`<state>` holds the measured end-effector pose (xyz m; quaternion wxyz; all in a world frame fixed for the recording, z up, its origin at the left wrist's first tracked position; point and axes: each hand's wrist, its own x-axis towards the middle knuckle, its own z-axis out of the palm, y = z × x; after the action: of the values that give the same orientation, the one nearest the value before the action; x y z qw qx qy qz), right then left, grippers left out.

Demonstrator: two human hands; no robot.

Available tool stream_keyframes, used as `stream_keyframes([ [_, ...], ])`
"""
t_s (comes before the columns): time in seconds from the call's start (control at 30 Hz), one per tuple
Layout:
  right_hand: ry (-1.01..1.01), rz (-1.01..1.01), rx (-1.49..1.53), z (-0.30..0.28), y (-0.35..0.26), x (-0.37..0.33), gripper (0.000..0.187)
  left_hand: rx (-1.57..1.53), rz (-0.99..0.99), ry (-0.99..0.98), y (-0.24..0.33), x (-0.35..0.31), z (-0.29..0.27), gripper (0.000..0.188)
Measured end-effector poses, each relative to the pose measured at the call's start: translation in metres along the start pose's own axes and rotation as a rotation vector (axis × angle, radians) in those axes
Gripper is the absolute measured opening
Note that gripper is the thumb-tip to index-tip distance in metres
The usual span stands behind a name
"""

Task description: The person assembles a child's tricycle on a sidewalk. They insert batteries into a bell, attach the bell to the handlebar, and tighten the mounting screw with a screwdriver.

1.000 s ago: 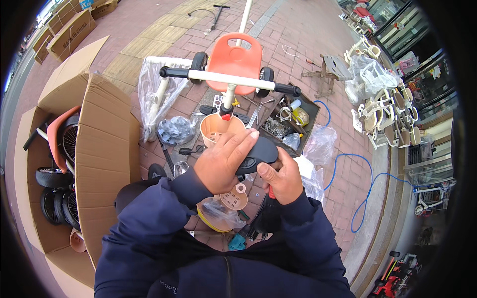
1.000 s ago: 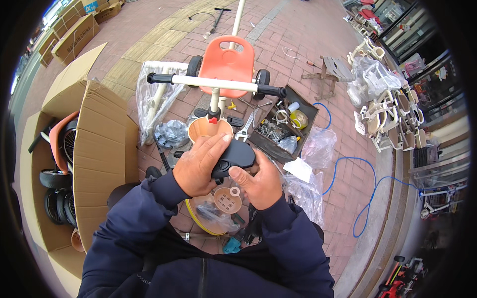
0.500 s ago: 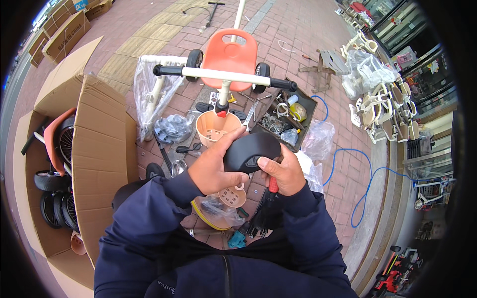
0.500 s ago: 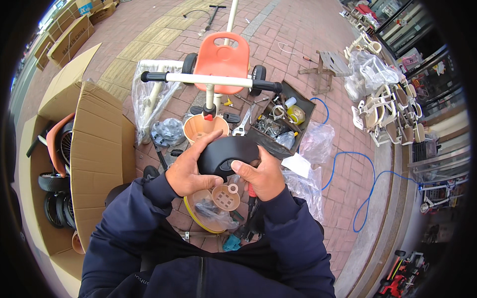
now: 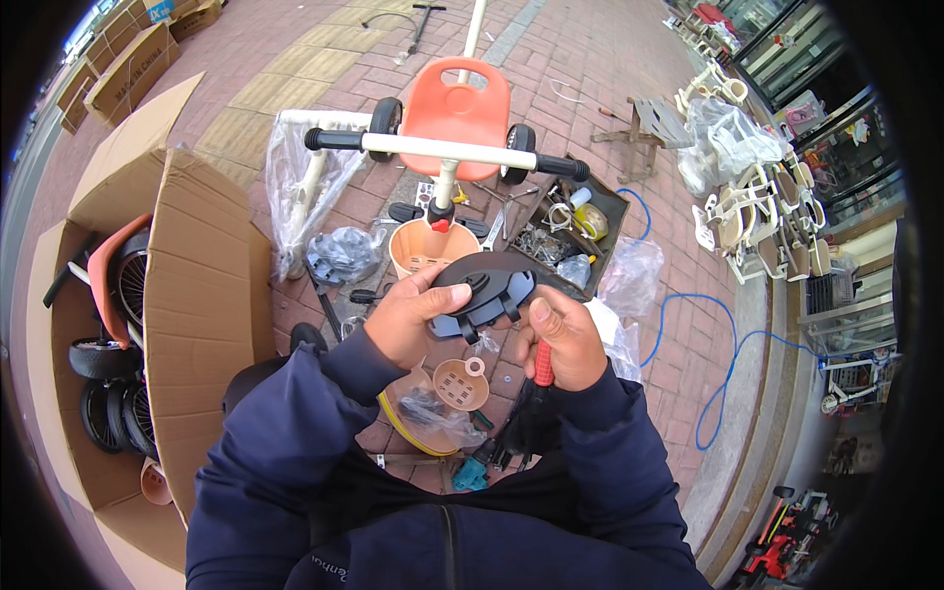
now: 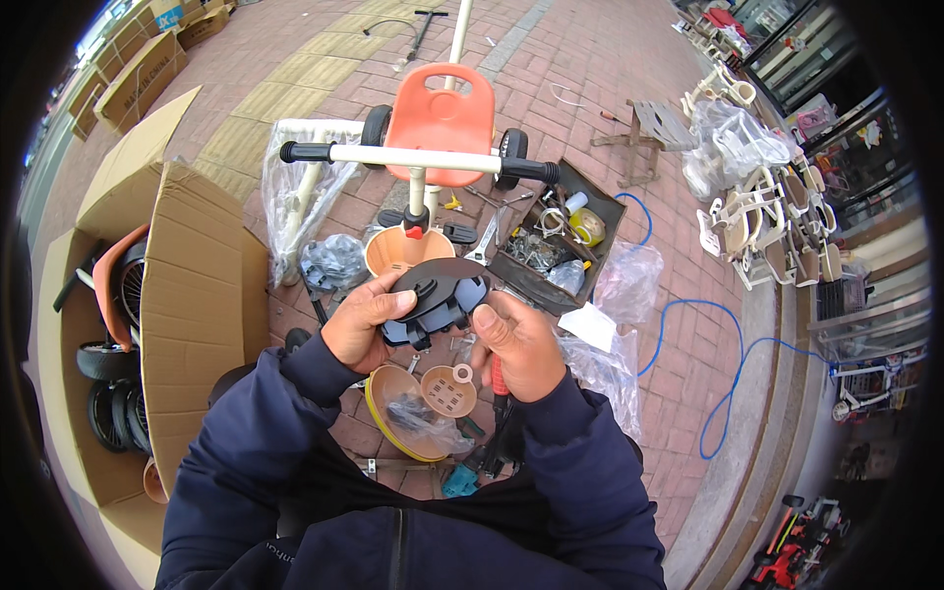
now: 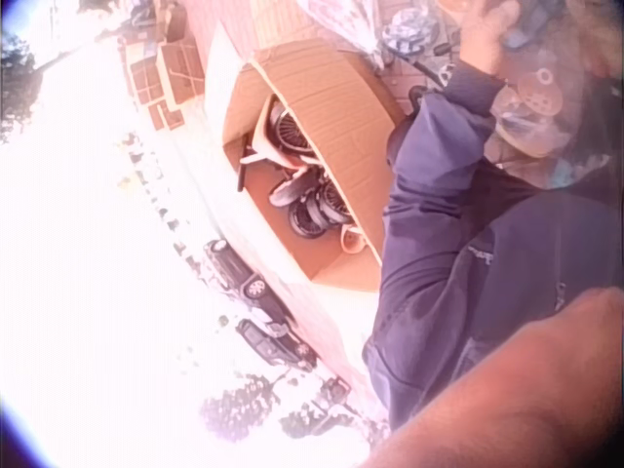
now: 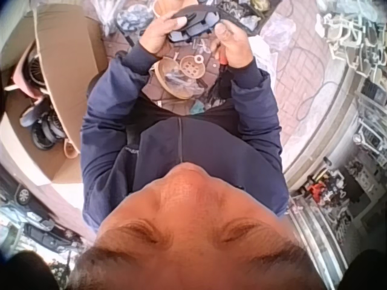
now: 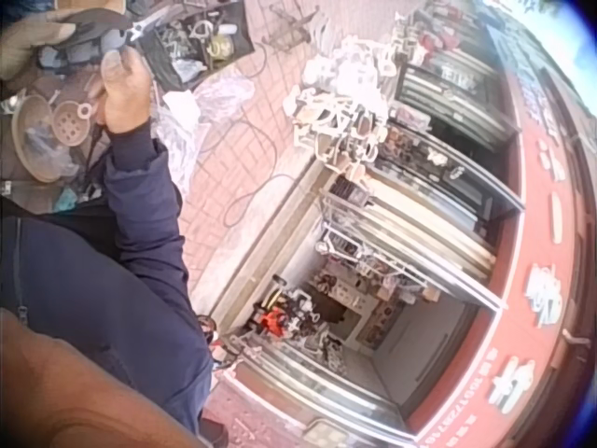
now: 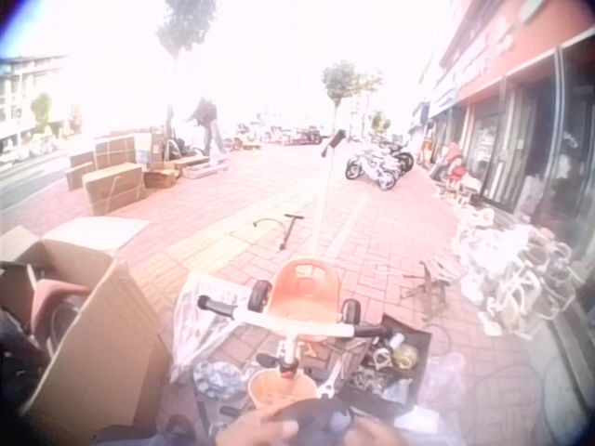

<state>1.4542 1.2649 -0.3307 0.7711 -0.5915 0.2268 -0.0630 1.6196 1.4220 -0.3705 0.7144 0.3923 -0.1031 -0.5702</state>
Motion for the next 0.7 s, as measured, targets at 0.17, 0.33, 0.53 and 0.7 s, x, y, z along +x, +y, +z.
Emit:
stream_keyframes([
  [0.17,0.021,-0.038,-0.096,0.0013,0.0002,-0.0015,0.066,-0.208,-0.124,-0.047,0.0002,0.0001,-0.0079,0.056],
  [0.33,0.136,-0.197,-0.212,0.0066,0.0026,-0.0012,0.070,-0.215,-0.220,-0.069,-0.0022,0.0001,-0.0090,0.057],
  [0.53,0.097,0.009,-0.223,0.0040,-0.0001,0.0001,0.073,-0.036,-0.157,-0.118,-0.0069,0.0007,-0.0066,0.058],
  [0.7,0.056,0.030,-0.213,0.0053,0.0024,0.0006,0.063,0.150,-0.116,-0.322,-0.0003,-0.0052,-0.0050,0.081],
])
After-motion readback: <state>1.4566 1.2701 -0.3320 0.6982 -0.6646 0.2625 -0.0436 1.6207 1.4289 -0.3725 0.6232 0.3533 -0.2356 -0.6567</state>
